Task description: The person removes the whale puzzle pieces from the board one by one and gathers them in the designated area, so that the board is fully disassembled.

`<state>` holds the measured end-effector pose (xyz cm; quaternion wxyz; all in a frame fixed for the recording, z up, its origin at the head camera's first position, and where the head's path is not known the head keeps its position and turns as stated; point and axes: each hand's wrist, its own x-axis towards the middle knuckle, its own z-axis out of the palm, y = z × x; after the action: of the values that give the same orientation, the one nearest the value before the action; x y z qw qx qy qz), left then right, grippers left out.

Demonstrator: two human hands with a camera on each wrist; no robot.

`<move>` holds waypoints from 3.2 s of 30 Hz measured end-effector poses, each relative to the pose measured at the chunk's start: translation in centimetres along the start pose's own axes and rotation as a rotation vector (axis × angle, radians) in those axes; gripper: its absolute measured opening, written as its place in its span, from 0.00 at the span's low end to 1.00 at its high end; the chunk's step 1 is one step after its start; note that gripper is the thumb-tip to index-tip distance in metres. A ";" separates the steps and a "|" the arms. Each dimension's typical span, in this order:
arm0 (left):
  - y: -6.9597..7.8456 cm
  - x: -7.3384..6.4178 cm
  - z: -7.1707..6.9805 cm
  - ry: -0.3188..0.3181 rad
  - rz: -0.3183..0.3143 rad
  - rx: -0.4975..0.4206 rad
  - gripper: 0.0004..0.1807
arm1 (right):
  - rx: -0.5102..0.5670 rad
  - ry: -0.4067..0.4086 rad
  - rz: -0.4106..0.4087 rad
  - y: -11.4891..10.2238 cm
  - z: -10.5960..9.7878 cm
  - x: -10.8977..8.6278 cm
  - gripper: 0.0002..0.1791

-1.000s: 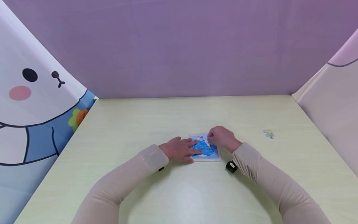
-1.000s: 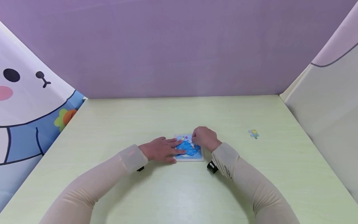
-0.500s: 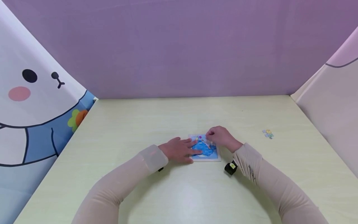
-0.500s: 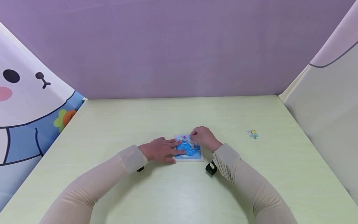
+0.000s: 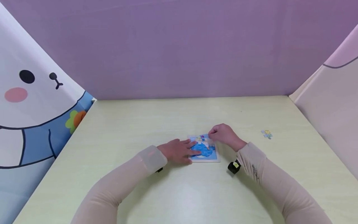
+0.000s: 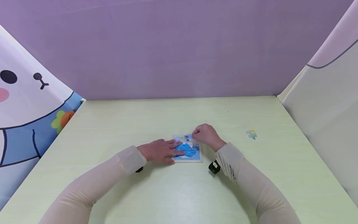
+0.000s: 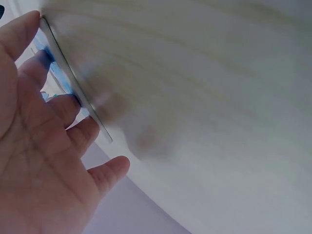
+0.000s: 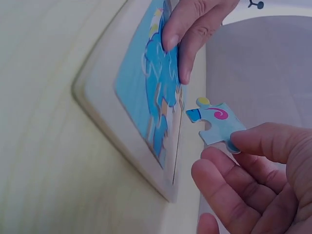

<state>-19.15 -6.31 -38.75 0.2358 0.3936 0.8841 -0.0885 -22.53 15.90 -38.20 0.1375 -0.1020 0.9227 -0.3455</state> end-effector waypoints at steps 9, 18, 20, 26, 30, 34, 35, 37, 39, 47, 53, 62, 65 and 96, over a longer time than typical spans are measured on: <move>0.0 0.1 0.5 -0.007 0.001 -0.012 0.31 | 0.049 -0.014 0.029 0.9 -0.5 -0.4 0.10; 0.0 -0.2 0.5 0.040 0.038 0.026 0.31 | 0.077 0.013 -0.008 2.1 -1.5 -1.2 0.11; 0.0 -0.2 0.5 0.048 0.045 0.035 0.31 | 0.080 0.027 -0.015 2.4 -1.7 -1.3 0.11; 0.2 -0.4 0.3 0.051 0.049 0.063 0.30 | 0.115 0.041 0.001 3.3 -2.4 -1.5 0.12; 0.3 -0.4 0.2 0.051 0.054 0.094 0.30 | 0.155 0.053 0.019 3.7 -2.9 -1.6 0.13; 0.5 -0.7 0.3 0.039 0.056 0.094 0.31 | 0.179 0.063 0.019 4.3 -3.3 -1.8 0.14; 0.5 -0.8 0.3 0.036 0.055 0.092 0.32 | 0.181 0.065 0.017 4.4 -3.4 -1.9 0.15; 0.6 -1.0 0.3 0.031 0.054 0.083 0.32 | 0.180 0.069 0.012 4.8 -3.6 -2.1 0.16; 0.6 -1.2 0.4 0.030 0.052 0.077 0.31 | 0.181 0.071 0.013 5.2 -4.0 -2.3 0.17; 0.2 -1.3 0.5 0.045 0.051 0.060 0.29 | 0.197 0.107 0.007 7.0 -5.3 -3.2 0.18; 0.1 -1.2 0.4 0.059 0.060 0.054 0.27 | 0.206 0.139 0.015 8.3 -6.5 -4.0 0.19; 0.1 -1.0 0.2 0.086 0.073 0.070 0.25 | 0.192 0.167 0.063 10.4 -8.4 -5.0 0.21; 0.2 -1.0 0.2 0.089 0.070 0.066 0.24 | 0.190 0.180 0.070 11.0 -8.8 -5.2 0.22; 0.6 -0.7 0.1 0.148 0.093 0.118 0.22 | 0.200 0.133 0.167 12.8 -10.3 -4.7 0.23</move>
<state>-18.25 -6.35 -38.51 0.1504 0.4530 0.8730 -0.0999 -22.62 33.00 -38.43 0.1138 0.0124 0.8960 -0.4291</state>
